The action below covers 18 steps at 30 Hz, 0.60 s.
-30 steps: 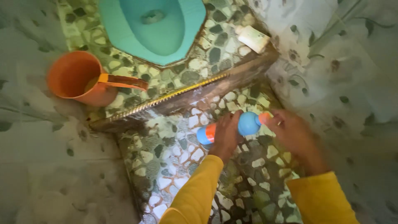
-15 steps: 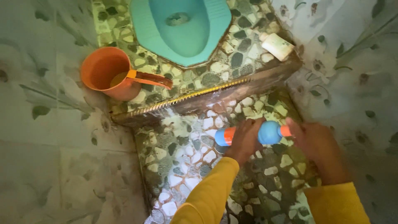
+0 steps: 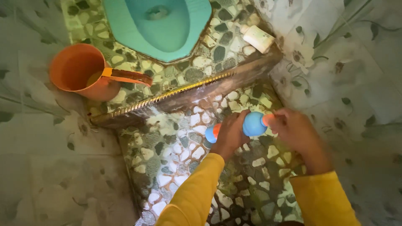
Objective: Clean a squat toilet using a bottle of cleaner and a scrub brush.
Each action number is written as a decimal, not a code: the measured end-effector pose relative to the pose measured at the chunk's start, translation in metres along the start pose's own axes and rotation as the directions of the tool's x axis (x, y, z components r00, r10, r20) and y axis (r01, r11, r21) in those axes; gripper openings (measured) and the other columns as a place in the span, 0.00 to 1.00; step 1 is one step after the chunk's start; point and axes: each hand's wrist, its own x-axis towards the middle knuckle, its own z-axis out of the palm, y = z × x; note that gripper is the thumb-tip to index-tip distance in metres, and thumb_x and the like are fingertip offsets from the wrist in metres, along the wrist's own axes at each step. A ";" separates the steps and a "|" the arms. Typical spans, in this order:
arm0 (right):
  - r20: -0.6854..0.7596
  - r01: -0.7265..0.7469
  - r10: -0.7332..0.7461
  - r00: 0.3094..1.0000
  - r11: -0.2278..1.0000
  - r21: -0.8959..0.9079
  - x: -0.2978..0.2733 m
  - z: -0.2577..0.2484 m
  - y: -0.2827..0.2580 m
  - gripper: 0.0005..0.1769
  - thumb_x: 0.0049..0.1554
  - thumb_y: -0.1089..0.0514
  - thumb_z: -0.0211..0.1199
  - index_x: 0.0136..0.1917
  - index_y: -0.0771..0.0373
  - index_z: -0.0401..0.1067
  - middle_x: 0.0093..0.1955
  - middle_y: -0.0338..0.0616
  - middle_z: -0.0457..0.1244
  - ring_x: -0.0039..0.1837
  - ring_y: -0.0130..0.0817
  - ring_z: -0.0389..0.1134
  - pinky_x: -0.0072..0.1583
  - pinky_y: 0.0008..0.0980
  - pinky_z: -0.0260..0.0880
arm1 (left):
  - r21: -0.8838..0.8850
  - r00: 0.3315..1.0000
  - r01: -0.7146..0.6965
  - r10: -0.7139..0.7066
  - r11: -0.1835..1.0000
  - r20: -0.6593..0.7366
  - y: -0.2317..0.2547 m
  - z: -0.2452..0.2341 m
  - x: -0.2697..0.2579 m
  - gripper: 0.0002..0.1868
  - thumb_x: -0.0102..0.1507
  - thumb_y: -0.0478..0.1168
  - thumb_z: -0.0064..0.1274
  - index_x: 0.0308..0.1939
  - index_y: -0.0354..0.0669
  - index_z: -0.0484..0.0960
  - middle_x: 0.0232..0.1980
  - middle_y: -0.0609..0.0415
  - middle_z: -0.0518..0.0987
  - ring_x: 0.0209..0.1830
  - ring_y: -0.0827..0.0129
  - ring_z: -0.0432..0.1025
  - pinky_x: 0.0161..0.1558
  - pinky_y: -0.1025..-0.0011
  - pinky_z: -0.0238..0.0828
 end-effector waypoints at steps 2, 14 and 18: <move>-0.035 0.036 -0.039 0.999 0.996 -0.087 0.003 0.004 -0.009 0.23 0.55 0.45 0.65 0.52 0.67 0.75 0.36 0.50 0.72 0.39 0.39 0.75 0.44 0.38 0.73 | 0.005 1.000 0.006 -0.006 1.000 0.002 0.005 -0.005 0.002 0.47 0.40 0.32 0.72 0.64 0.47 0.72 0.55 0.41 0.79 0.57 0.42 0.72 0.57 0.52 0.67; -0.117 -0.151 0.123 0.986 0.950 -0.274 -0.010 -0.005 -0.064 0.30 0.66 0.35 0.58 0.47 0.65 0.83 0.38 0.58 0.70 0.43 0.48 0.72 0.50 0.42 0.70 | -0.070 1.000 -0.015 0.015 0.997 -0.012 0.010 -0.020 0.011 0.51 0.38 0.30 0.72 0.66 0.48 0.71 0.57 0.43 0.78 0.61 0.45 0.70 0.61 0.54 0.66; -0.090 -0.003 -0.012 0.996 0.986 -0.165 -0.013 -0.011 -0.051 0.28 0.60 0.36 0.60 0.55 0.62 0.76 0.40 0.49 0.70 0.41 0.44 0.71 0.45 0.40 0.69 | -0.054 0.998 0.060 -0.061 0.997 -0.007 0.008 -0.026 0.013 0.52 0.39 0.30 0.72 0.67 0.49 0.70 0.56 0.43 0.77 0.60 0.44 0.69 0.62 0.54 0.64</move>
